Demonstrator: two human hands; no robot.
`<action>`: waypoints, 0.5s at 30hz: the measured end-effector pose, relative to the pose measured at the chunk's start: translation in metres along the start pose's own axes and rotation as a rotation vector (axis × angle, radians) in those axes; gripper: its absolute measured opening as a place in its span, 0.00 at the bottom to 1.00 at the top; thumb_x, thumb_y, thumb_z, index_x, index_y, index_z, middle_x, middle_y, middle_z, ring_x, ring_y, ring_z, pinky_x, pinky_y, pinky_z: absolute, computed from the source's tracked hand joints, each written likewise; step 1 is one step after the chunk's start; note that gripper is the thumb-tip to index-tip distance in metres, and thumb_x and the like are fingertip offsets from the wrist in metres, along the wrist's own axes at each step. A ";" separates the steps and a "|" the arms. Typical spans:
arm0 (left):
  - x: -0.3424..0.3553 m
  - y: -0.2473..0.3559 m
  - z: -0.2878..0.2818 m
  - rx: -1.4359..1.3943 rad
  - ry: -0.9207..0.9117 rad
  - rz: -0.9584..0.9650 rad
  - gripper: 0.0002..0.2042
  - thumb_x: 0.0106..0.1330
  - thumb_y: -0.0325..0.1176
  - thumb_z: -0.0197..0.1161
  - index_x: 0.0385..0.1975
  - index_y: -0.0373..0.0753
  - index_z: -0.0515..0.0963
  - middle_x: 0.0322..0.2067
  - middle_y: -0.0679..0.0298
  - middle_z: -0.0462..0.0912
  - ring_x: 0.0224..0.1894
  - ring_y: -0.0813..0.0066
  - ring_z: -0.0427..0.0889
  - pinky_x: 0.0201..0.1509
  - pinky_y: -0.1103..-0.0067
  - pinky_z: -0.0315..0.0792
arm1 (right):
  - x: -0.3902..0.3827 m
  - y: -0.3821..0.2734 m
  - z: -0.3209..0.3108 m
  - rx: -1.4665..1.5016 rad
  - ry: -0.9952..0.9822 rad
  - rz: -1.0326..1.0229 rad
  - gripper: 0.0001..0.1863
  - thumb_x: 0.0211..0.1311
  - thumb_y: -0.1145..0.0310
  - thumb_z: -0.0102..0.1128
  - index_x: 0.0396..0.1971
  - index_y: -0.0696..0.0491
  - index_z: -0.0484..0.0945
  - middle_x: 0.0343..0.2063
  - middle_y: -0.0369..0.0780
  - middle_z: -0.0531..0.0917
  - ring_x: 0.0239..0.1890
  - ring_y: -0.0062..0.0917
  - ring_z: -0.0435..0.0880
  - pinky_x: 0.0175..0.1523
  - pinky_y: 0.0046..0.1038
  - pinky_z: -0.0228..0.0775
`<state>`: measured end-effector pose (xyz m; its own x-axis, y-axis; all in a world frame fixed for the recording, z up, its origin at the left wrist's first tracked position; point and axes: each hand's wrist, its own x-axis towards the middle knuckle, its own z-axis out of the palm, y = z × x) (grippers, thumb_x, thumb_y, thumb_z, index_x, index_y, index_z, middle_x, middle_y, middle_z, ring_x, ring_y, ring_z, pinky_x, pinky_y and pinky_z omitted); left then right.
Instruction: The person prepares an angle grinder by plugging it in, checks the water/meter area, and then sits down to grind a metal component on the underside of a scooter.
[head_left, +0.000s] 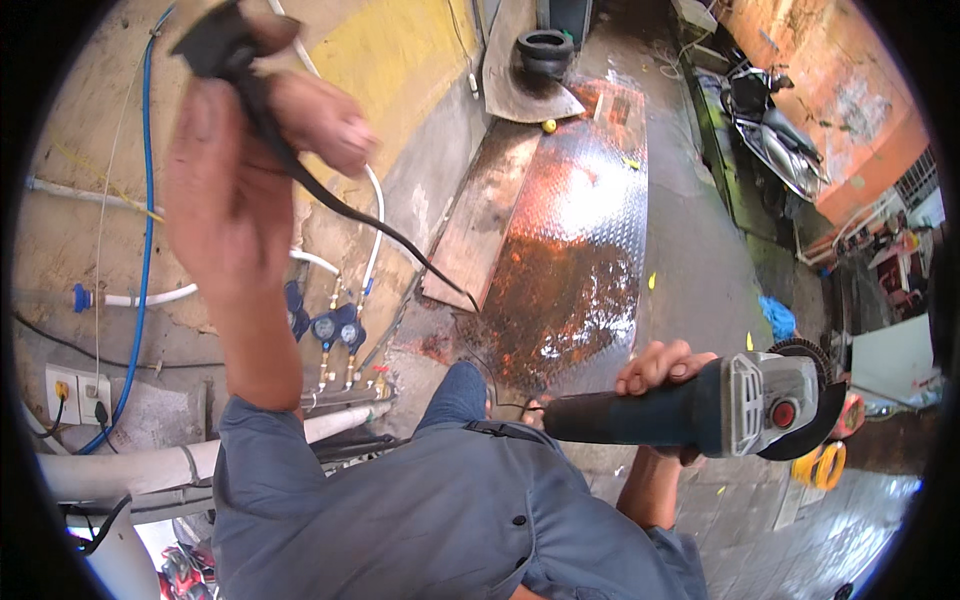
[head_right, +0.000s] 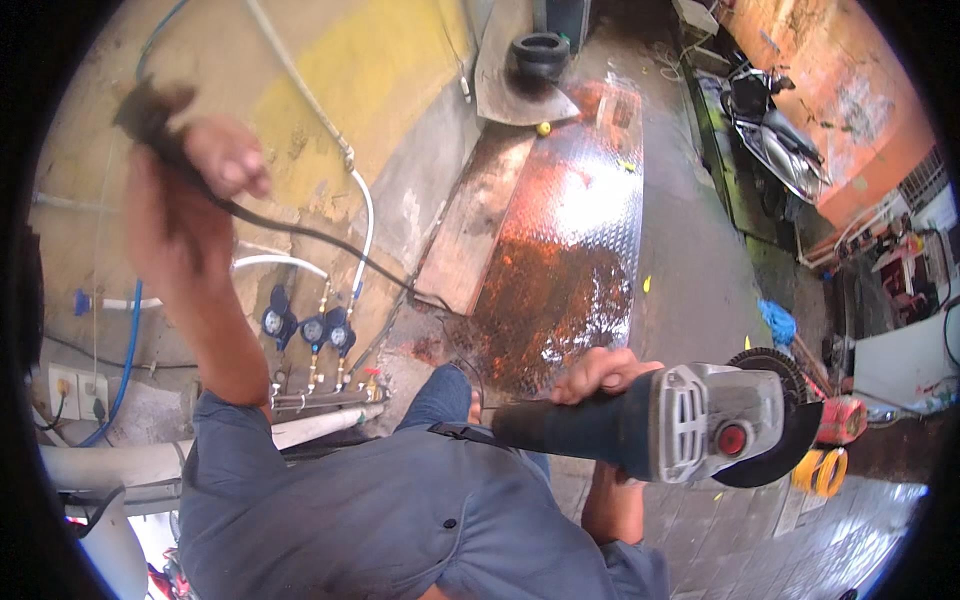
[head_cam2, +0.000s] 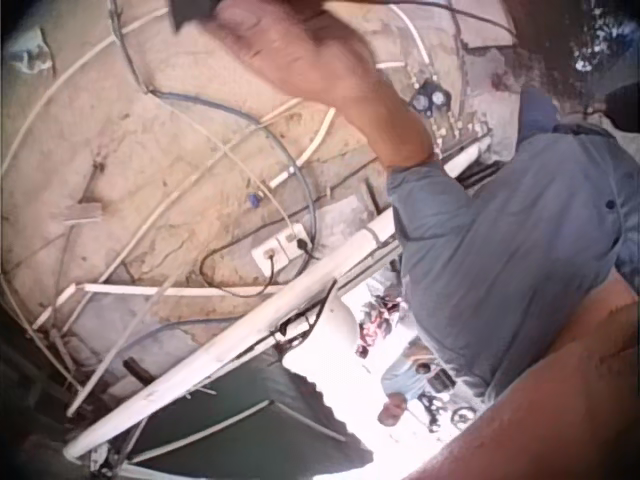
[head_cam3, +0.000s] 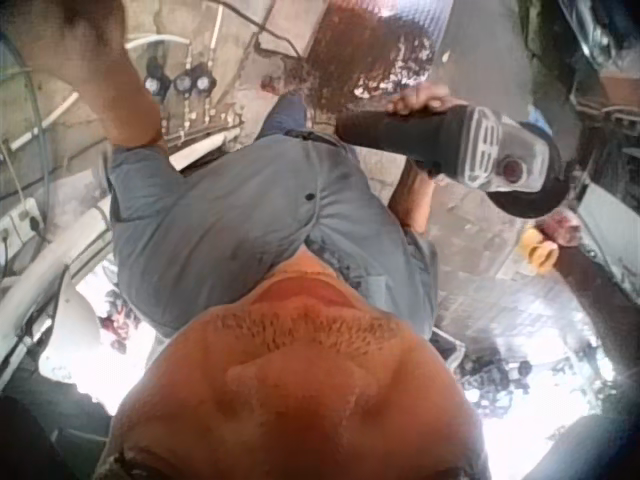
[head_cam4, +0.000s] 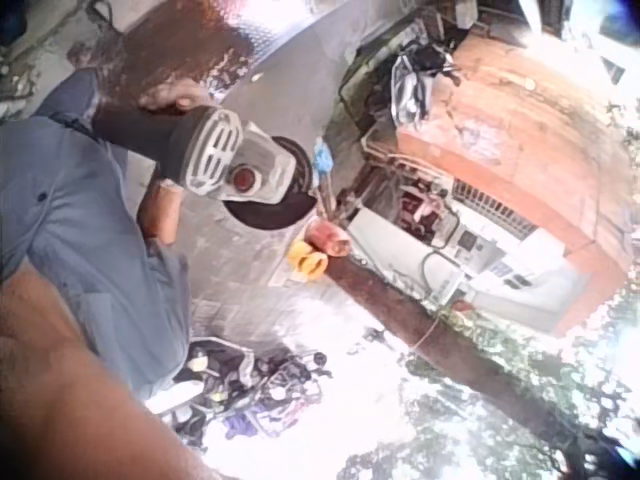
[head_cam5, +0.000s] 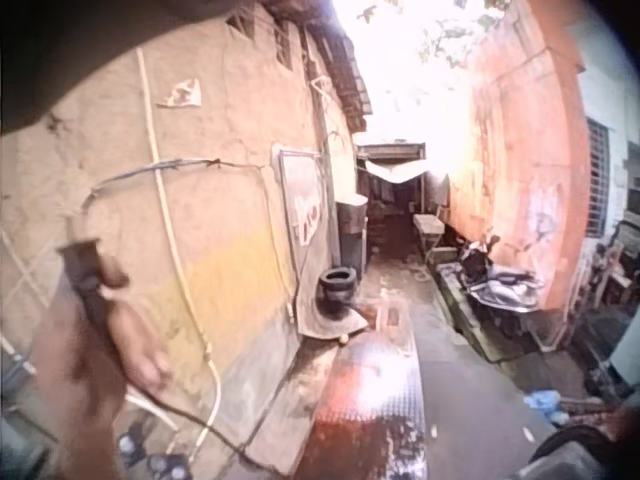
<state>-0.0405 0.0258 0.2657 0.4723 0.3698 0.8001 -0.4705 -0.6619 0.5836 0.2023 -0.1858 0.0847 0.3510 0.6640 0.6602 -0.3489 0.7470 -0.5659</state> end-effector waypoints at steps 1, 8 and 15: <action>-0.002 -0.005 0.013 -0.065 -0.030 -0.010 0.25 0.74 0.46 0.31 0.57 0.28 0.58 0.27 0.57 0.75 0.35 0.65 0.75 0.38 0.72 0.72 | 0.004 0.006 0.006 0.053 0.021 0.002 0.25 0.51 0.54 0.65 0.38 0.58 0.68 0.43 0.54 0.73 0.30 0.33 0.78 0.36 0.36 0.77; -0.032 -0.029 0.104 -0.516 -0.377 -0.396 0.15 0.67 0.26 0.53 0.52 0.34 0.66 0.48 0.54 0.76 0.41 0.72 0.78 0.47 0.76 0.72 | 0.024 0.029 0.034 0.046 0.019 0.098 0.14 0.62 0.63 0.53 0.36 0.61 0.71 0.53 0.60 0.65 0.30 0.39 0.83 0.34 0.37 0.80; 0.005 -0.189 0.097 -0.661 -0.446 -0.156 0.16 0.58 0.31 0.66 0.46 0.36 0.75 0.53 0.52 0.72 0.55 0.60 0.71 0.56 0.69 0.65 | 0.068 0.099 -0.010 -0.084 0.155 0.204 0.23 0.53 0.56 0.62 0.39 0.60 0.69 0.47 0.54 0.68 0.28 0.35 0.80 0.34 0.35 0.76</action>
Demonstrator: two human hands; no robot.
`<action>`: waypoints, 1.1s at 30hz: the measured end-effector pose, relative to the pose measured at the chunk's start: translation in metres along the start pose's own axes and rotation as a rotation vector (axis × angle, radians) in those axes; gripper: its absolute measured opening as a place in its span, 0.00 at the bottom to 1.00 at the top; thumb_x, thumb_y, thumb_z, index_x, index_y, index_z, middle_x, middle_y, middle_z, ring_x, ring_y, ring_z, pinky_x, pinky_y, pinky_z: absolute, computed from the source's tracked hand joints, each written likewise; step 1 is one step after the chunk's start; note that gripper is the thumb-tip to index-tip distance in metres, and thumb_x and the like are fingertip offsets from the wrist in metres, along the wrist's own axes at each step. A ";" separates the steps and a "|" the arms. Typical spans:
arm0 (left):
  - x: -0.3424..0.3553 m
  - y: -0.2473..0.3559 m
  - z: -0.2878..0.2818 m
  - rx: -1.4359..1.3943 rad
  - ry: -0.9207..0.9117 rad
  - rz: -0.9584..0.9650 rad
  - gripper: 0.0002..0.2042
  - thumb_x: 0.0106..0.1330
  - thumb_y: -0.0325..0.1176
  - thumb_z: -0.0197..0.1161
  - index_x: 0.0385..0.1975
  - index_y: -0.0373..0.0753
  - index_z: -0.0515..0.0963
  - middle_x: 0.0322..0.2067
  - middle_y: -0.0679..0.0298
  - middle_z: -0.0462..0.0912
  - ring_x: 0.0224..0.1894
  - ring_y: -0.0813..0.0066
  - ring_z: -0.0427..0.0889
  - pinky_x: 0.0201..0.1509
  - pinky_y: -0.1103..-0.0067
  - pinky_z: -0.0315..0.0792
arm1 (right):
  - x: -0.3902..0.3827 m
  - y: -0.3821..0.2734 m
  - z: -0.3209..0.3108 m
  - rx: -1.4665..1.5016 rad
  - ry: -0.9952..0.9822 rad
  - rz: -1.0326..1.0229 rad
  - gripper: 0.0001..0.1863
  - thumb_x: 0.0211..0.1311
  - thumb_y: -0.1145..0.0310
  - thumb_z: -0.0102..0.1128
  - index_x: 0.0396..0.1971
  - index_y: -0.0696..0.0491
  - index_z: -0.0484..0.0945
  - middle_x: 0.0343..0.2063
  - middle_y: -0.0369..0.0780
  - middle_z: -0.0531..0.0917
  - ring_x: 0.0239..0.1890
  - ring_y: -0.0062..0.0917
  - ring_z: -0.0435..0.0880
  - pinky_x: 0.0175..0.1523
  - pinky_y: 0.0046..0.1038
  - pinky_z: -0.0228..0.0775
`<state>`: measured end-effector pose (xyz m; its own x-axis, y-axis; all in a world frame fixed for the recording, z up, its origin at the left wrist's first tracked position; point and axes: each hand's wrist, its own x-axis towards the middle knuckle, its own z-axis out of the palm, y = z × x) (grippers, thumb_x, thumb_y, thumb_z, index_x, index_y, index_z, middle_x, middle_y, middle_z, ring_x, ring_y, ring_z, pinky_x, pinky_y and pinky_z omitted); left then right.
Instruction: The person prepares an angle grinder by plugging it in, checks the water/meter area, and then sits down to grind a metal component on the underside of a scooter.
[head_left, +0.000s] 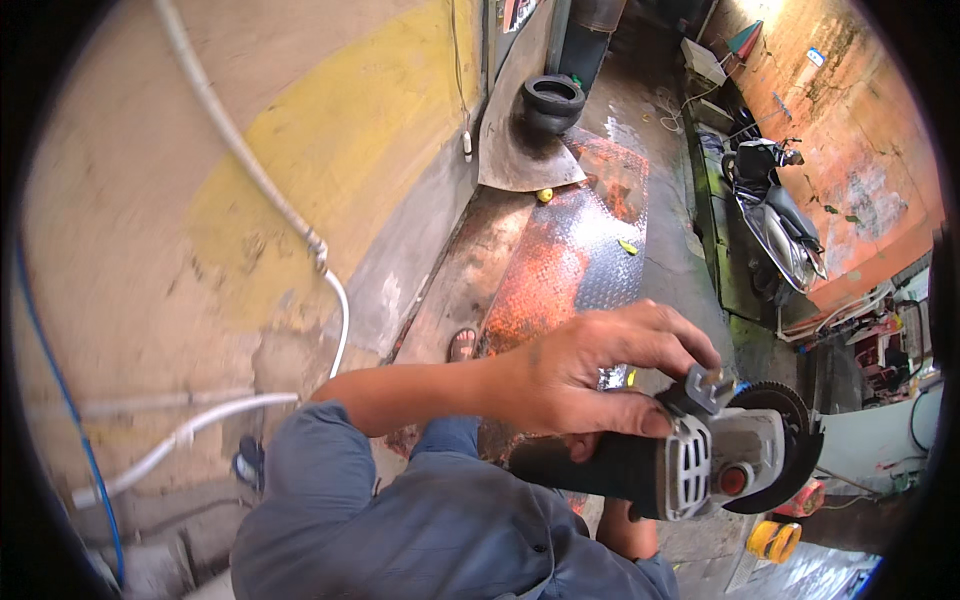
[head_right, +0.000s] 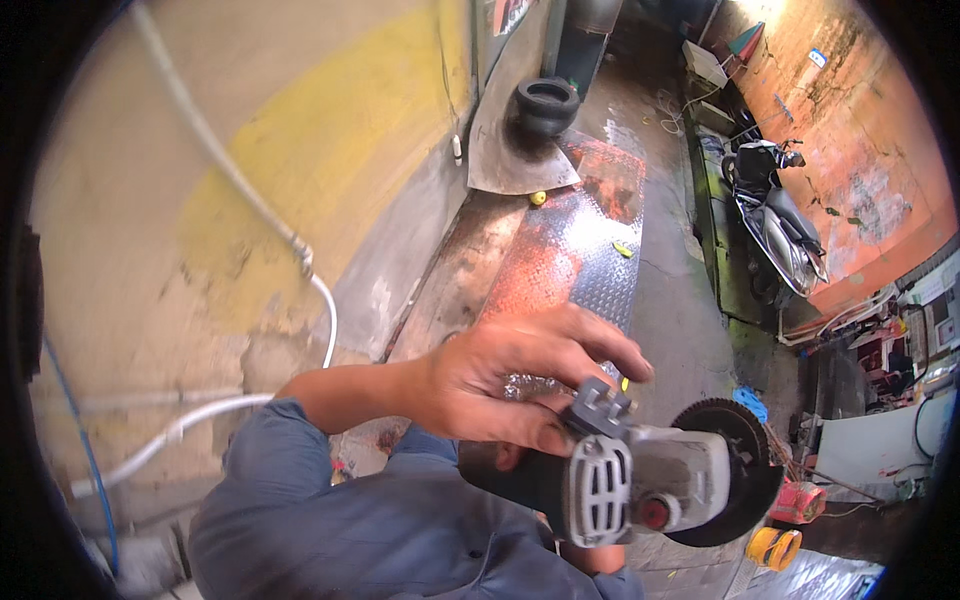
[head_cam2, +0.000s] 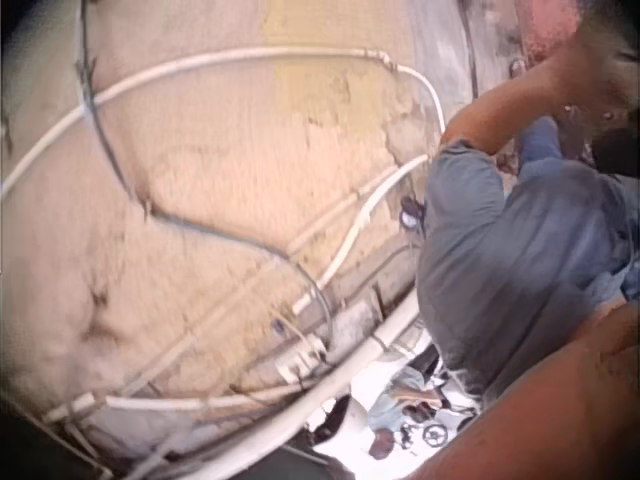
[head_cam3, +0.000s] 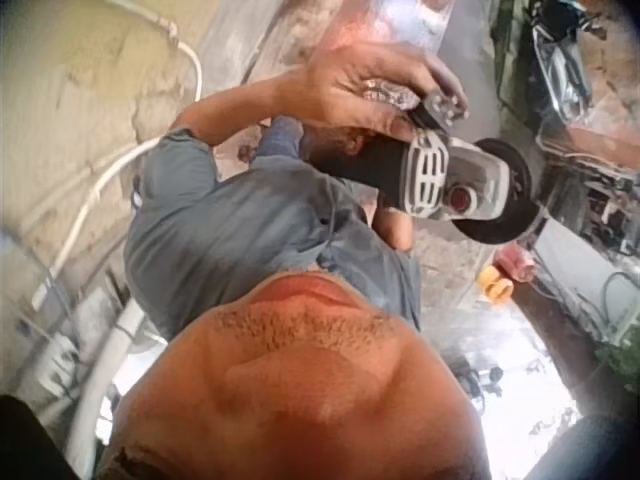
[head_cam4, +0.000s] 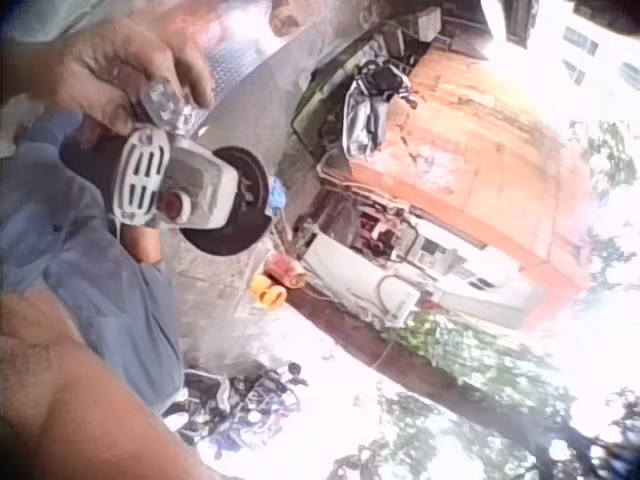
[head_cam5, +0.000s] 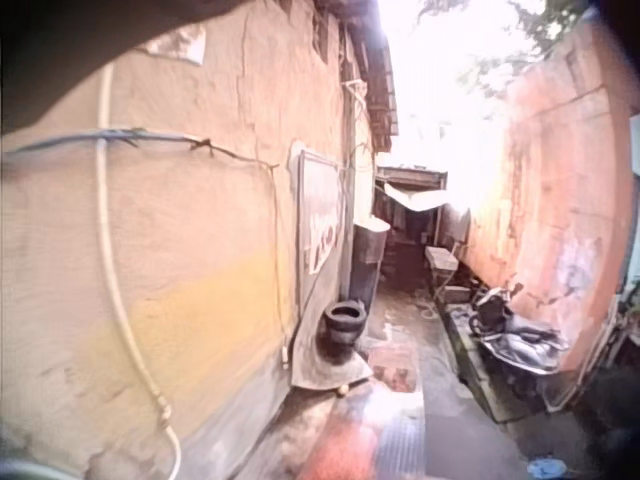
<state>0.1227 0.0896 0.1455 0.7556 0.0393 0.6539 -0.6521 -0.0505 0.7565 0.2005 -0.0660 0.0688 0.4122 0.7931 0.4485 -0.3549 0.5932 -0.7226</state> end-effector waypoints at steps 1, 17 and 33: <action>0.011 -0.015 -0.043 -0.060 -0.012 -0.052 0.16 0.58 0.31 0.66 0.46 0.36 0.75 0.53 0.52 0.72 0.54 0.61 0.71 0.56 0.70 0.66 | 0.035 0.018 -0.005 -0.015 0.022 0.007 0.25 0.51 0.55 0.63 0.39 0.60 0.69 0.46 0.53 0.69 0.28 0.34 0.80 0.34 0.35 0.75; -0.030 -0.351 -0.596 0.147 0.940 -1.021 0.19 0.63 0.41 0.59 0.50 0.38 0.73 0.38 0.62 0.81 0.39 0.73 0.78 0.37 0.76 0.75 | 0.330 0.068 -0.105 -0.051 0.123 -0.028 0.40 0.36 0.50 0.78 0.47 0.57 0.69 0.41 0.46 0.71 0.26 0.26 0.79 0.32 0.30 0.73; -0.022 -0.547 -0.839 0.638 1.471 -1.097 0.37 0.54 0.38 0.68 0.63 0.35 0.59 0.56 0.47 0.70 0.58 0.58 0.71 0.58 0.69 0.67 | 0.570 0.101 -0.308 0.112 0.092 0.110 0.14 0.62 0.61 0.56 0.35 0.56 0.68 0.35 0.47 0.74 0.22 0.29 0.81 0.29 0.34 0.73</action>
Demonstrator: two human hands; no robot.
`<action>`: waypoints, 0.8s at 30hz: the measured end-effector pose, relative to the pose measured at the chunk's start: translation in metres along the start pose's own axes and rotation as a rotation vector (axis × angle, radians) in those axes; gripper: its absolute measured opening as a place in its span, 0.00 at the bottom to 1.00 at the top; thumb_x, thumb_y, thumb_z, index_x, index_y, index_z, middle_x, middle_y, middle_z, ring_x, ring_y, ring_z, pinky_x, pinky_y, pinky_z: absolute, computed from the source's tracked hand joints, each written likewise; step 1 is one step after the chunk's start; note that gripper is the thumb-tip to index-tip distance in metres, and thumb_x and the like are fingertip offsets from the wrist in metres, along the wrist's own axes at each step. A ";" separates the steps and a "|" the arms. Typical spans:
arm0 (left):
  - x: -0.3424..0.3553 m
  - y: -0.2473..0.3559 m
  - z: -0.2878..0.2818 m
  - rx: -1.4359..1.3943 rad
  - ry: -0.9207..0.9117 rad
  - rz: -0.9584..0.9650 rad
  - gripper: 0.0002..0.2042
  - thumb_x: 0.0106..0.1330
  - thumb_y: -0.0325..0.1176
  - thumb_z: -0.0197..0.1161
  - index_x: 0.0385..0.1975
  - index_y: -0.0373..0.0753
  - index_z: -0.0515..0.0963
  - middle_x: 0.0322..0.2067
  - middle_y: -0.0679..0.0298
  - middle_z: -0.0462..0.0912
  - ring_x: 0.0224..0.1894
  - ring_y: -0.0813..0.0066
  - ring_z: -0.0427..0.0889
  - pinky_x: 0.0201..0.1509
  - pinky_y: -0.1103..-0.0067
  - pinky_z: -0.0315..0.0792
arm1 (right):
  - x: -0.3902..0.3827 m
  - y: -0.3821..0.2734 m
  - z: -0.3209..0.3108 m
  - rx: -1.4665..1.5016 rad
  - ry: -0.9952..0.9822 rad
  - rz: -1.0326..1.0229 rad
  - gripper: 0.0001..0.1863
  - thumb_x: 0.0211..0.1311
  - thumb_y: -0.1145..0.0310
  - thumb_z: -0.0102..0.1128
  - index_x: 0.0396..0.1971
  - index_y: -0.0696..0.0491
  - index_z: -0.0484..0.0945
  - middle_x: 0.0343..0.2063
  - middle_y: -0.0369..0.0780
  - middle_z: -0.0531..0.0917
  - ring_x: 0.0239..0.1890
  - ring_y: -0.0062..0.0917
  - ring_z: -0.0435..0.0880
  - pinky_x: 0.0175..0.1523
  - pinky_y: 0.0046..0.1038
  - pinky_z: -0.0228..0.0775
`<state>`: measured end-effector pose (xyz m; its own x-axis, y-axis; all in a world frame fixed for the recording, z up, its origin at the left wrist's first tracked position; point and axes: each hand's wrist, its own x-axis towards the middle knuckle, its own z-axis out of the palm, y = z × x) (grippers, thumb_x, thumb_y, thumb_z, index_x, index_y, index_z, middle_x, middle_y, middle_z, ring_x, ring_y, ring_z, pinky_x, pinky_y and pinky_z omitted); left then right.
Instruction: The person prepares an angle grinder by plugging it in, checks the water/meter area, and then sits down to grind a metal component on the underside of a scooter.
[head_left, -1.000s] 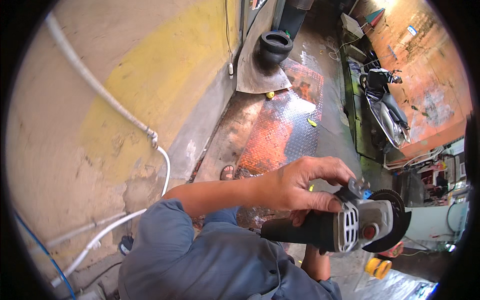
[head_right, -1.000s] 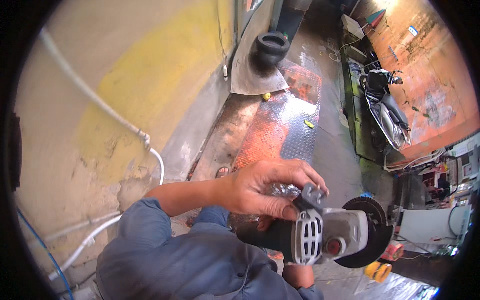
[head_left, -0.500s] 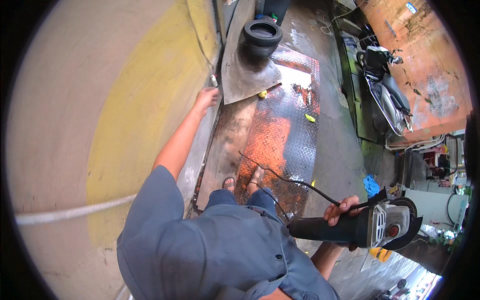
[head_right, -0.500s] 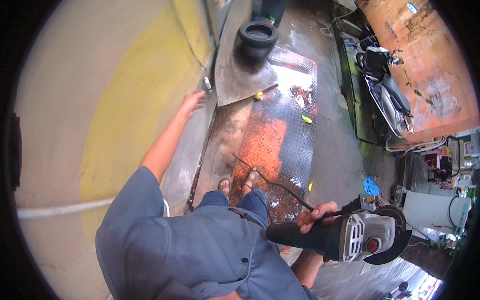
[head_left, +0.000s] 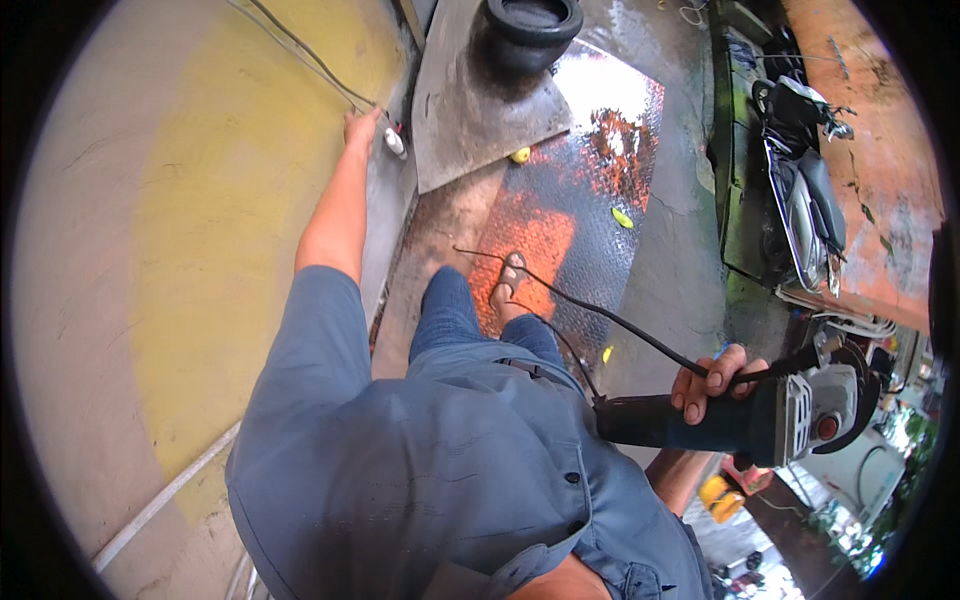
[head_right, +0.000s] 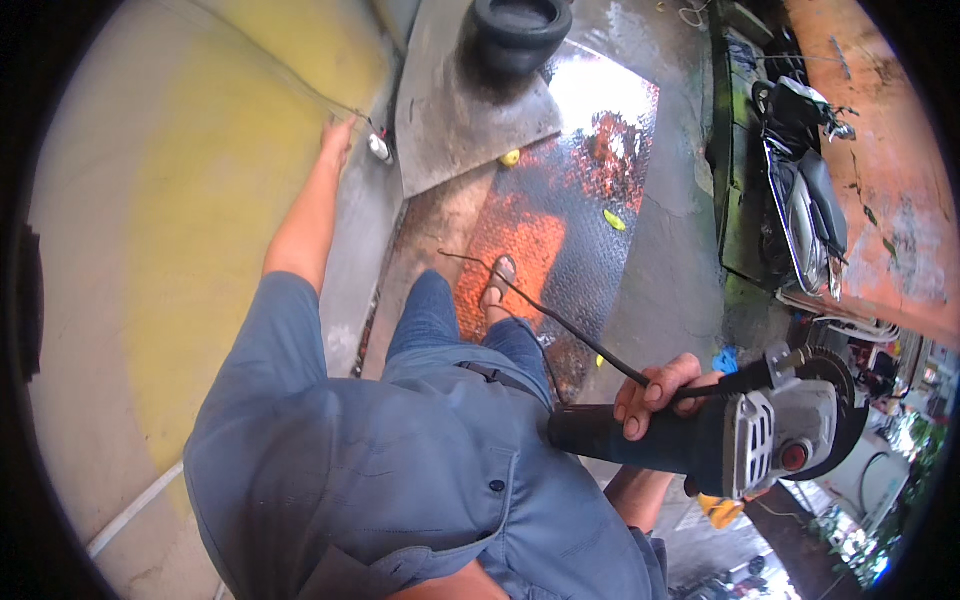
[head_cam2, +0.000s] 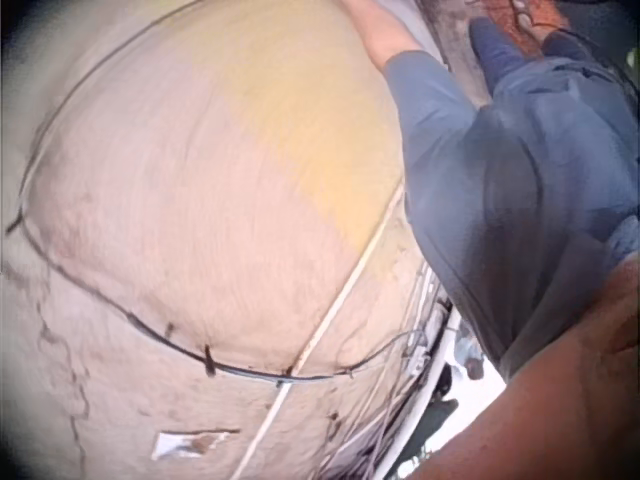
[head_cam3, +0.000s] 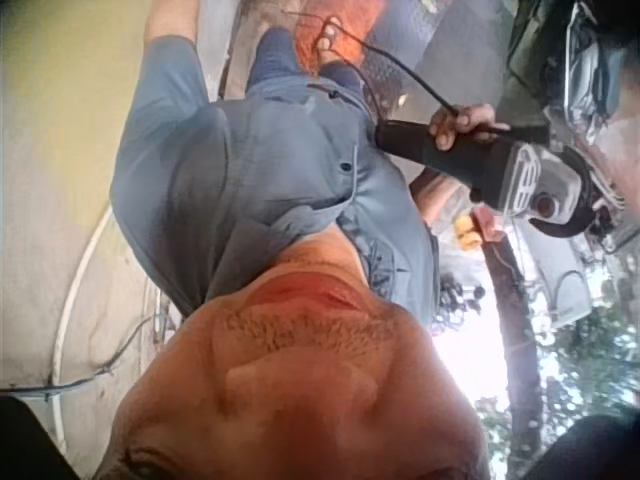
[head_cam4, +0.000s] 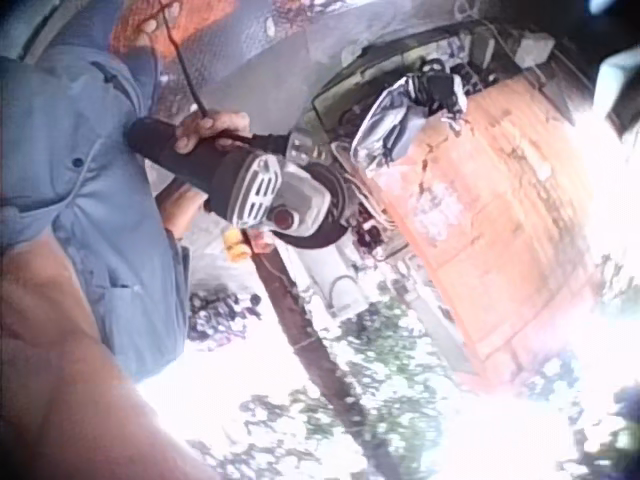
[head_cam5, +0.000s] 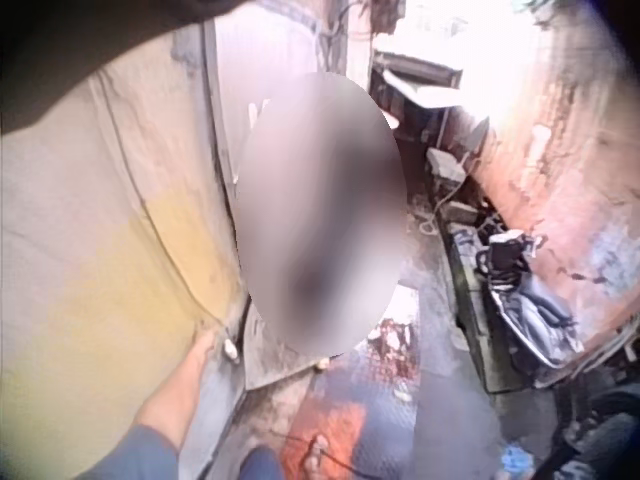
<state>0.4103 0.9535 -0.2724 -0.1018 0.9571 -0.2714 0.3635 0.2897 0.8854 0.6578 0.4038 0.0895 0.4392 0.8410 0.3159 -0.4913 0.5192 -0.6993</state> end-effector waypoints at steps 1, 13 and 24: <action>0.006 -0.002 0.015 -0.028 -0.003 -0.012 0.36 0.54 0.37 0.68 0.62 0.33 0.59 0.55 0.47 0.71 0.57 0.57 0.72 0.58 0.70 0.67 | 0.014 -0.004 -0.004 0.009 0.031 0.028 0.08 0.67 0.66 0.48 0.33 0.56 0.66 0.33 0.48 0.74 0.21 0.32 0.82 0.29 0.35 0.75; -0.005 -0.116 0.057 0.332 -0.062 -0.003 0.15 0.55 0.43 0.64 0.39 0.42 0.82 0.38 0.51 0.83 0.43 0.55 0.81 0.46 0.67 0.73 | 0.119 0.041 -0.033 -0.051 0.031 0.259 0.28 0.43 0.56 0.74 0.37 0.55 0.68 0.37 0.44 0.73 0.25 0.27 0.82 0.33 0.31 0.73; -0.120 -0.189 -0.024 0.771 -0.485 0.121 0.13 0.59 0.36 0.58 0.44 0.49 0.79 0.52 0.63 0.75 0.58 0.64 0.70 0.59 0.70 0.67 | 0.207 0.074 -0.019 -0.133 -0.146 0.348 0.11 0.68 0.64 0.45 0.31 0.56 0.66 0.31 0.47 0.74 0.18 0.31 0.80 0.29 0.35 0.76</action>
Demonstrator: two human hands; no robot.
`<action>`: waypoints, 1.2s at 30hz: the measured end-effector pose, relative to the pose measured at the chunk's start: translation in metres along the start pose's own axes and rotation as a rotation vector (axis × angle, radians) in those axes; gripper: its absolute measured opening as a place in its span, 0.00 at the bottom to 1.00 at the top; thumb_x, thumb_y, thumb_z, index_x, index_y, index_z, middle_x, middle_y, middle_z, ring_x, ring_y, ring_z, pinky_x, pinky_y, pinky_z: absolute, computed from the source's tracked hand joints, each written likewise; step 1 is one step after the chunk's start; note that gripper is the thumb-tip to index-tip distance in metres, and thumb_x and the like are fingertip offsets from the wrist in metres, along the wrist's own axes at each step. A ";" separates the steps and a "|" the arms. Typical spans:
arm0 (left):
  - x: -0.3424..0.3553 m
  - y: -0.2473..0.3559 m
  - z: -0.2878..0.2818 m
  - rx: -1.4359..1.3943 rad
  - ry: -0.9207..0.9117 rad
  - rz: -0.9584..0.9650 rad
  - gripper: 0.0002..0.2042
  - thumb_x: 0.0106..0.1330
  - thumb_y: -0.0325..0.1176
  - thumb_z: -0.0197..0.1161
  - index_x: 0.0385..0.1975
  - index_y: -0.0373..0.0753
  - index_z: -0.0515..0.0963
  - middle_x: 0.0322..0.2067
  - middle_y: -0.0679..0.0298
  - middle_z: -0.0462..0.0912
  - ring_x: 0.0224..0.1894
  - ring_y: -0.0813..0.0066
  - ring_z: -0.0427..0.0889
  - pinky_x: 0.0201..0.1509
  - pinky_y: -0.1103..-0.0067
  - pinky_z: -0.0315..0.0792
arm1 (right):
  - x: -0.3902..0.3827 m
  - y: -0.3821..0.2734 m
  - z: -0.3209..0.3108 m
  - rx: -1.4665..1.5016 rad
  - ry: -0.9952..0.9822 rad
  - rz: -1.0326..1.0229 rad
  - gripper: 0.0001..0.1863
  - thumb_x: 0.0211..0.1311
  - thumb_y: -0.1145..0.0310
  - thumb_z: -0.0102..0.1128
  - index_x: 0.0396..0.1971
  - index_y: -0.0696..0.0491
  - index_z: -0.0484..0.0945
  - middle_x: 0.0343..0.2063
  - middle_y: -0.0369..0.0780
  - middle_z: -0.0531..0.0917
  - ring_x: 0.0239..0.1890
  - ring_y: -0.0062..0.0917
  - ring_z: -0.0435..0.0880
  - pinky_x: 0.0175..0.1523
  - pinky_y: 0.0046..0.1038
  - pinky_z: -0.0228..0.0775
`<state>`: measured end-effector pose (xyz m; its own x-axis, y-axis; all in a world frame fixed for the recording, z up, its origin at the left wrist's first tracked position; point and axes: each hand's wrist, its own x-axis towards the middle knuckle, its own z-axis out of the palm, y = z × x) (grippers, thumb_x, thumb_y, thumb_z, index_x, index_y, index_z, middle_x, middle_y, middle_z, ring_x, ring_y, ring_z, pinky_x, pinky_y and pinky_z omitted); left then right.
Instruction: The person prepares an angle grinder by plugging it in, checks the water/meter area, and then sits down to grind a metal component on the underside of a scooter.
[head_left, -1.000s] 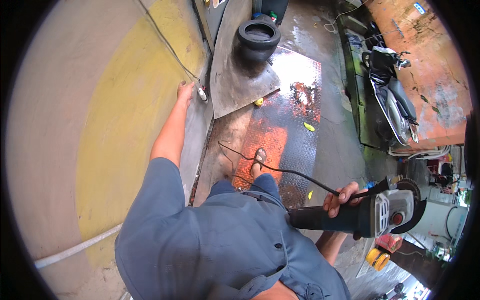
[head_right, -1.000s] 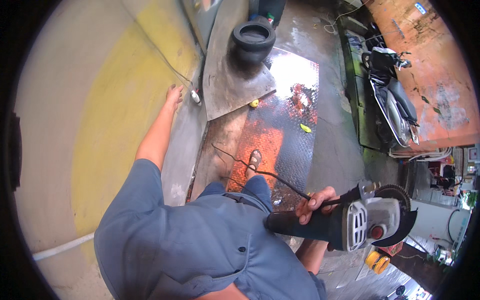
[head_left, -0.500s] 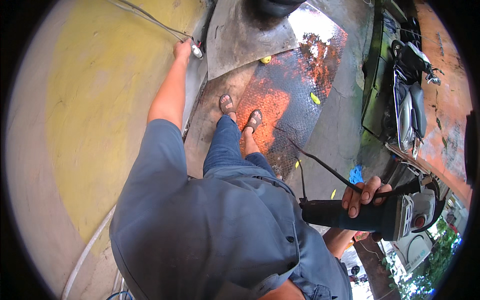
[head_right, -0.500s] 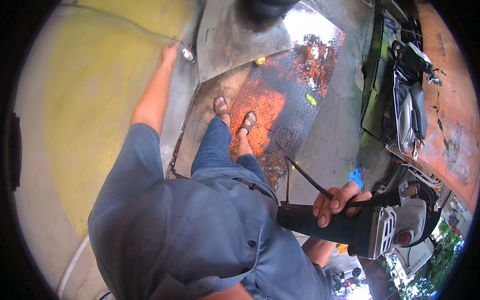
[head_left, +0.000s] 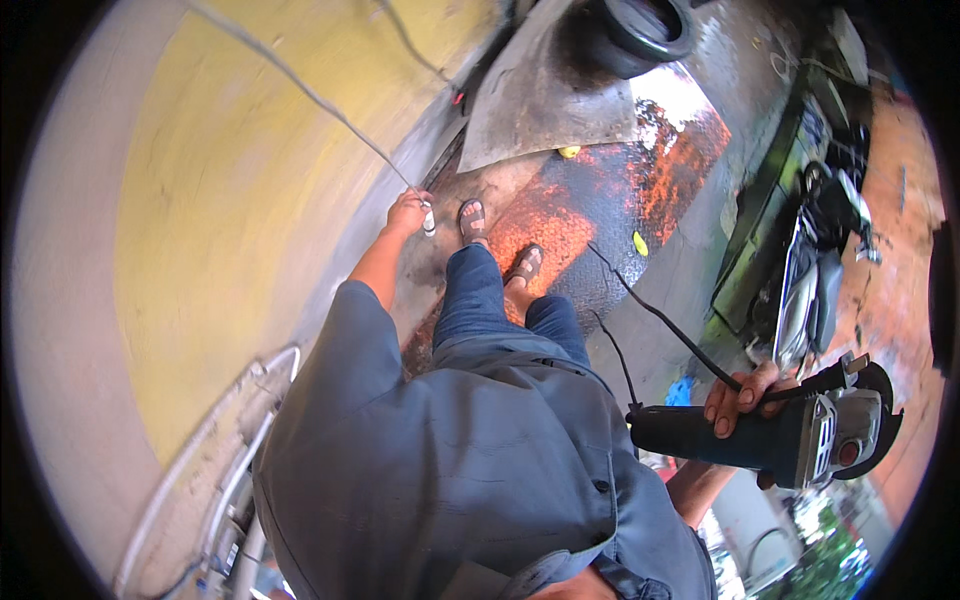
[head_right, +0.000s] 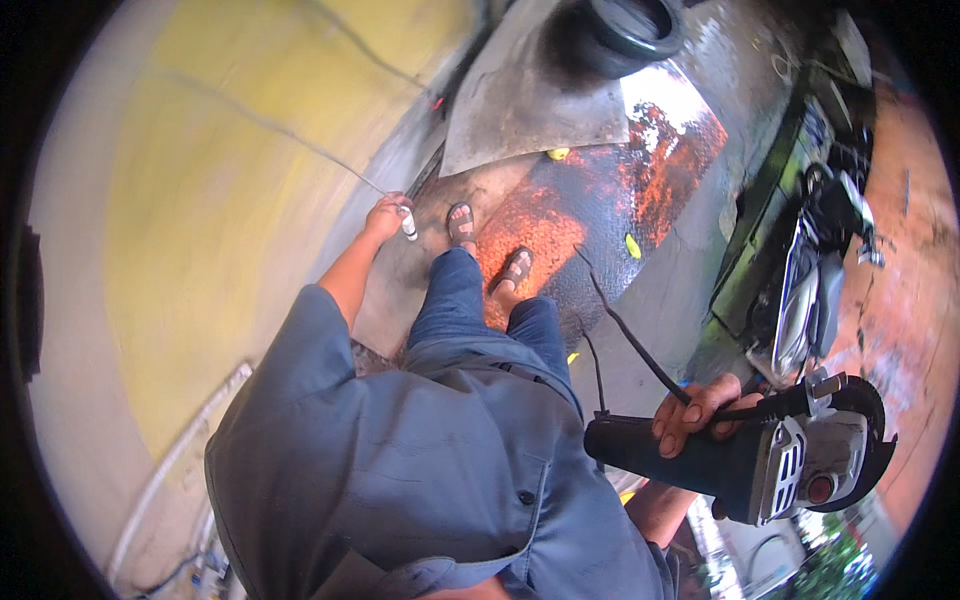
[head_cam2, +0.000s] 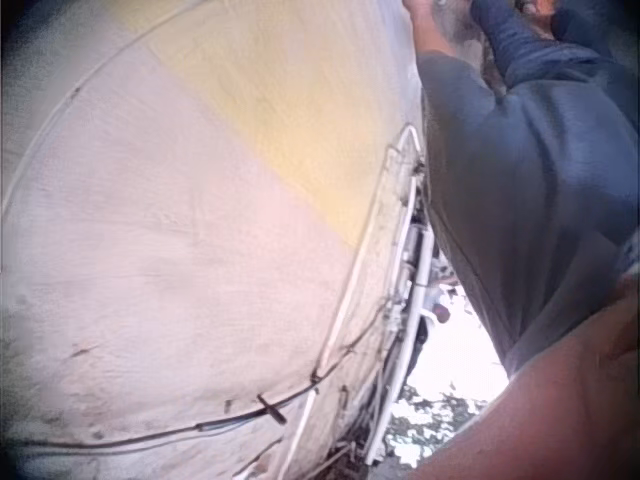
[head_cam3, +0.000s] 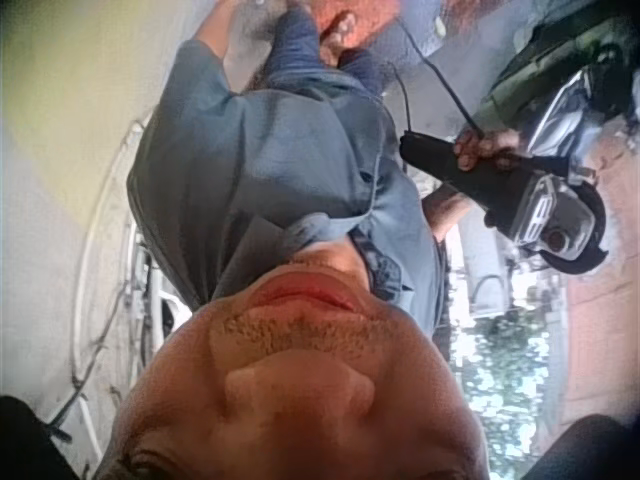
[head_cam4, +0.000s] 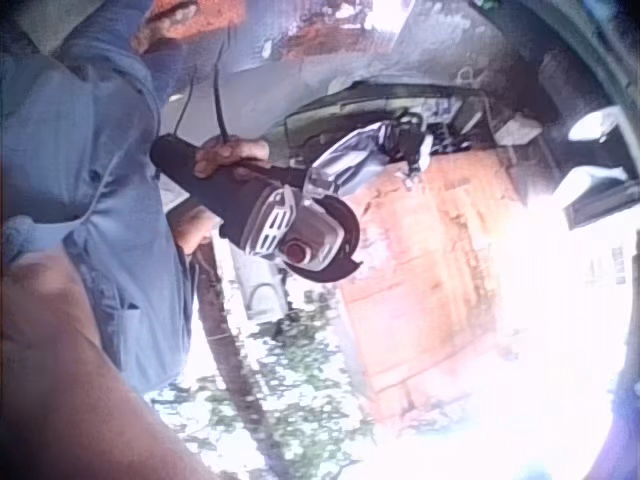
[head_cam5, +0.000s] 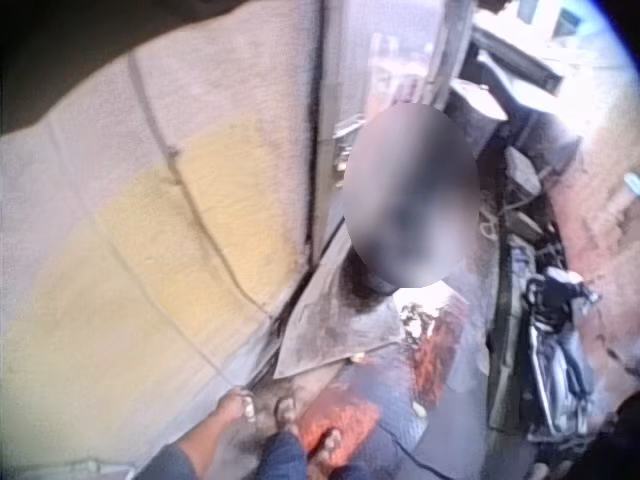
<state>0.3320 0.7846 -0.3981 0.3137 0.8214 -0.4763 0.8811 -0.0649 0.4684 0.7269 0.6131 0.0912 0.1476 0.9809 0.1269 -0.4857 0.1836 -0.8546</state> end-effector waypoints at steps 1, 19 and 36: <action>-0.009 -0.001 0.007 -0.043 -0.011 0.003 0.13 0.60 0.38 0.58 0.44 0.48 0.79 0.53 0.63 0.75 0.59 0.64 0.69 0.59 0.70 0.66 | 0.008 0.001 -0.001 -0.028 -0.051 0.019 0.12 0.68 0.63 0.45 0.31 0.57 0.66 0.30 0.47 0.75 0.17 0.32 0.80 0.29 0.36 0.76; -0.261 0.258 0.047 -2.527 0.342 -0.148 0.26 0.62 0.59 0.53 0.42 0.40 0.76 0.34 0.58 0.82 0.39 0.63 0.81 0.45 0.63 0.75 | 0.042 0.016 -0.080 0.038 -0.666 0.758 0.40 0.37 0.42 0.71 0.40 0.59 0.65 0.35 0.46 0.70 0.25 0.26 0.75 0.30 0.27 0.69; -0.343 0.371 -0.030 -1.924 0.823 0.270 0.32 0.50 0.36 0.72 0.54 0.34 0.66 0.41 0.58 0.78 0.40 0.69 0.81 0.39 0.74 0.80 | 0.026 0.028 -0.065 -0.281 -0.920 1.166 0.40 0.33 0.60 0.70 0.50 0.65 0.70 0.37 0.48 0.82 0.34 0.33 0.83 0.41 0.29 0.76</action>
<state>0.5411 0.4953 -0.0386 -0.3246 0.9295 -0.1754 -0.7030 -0.1130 0.7022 0.7732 0.6393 0.0376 -0.8193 0.2816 -0.4994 0.2443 -0.6166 -0.7484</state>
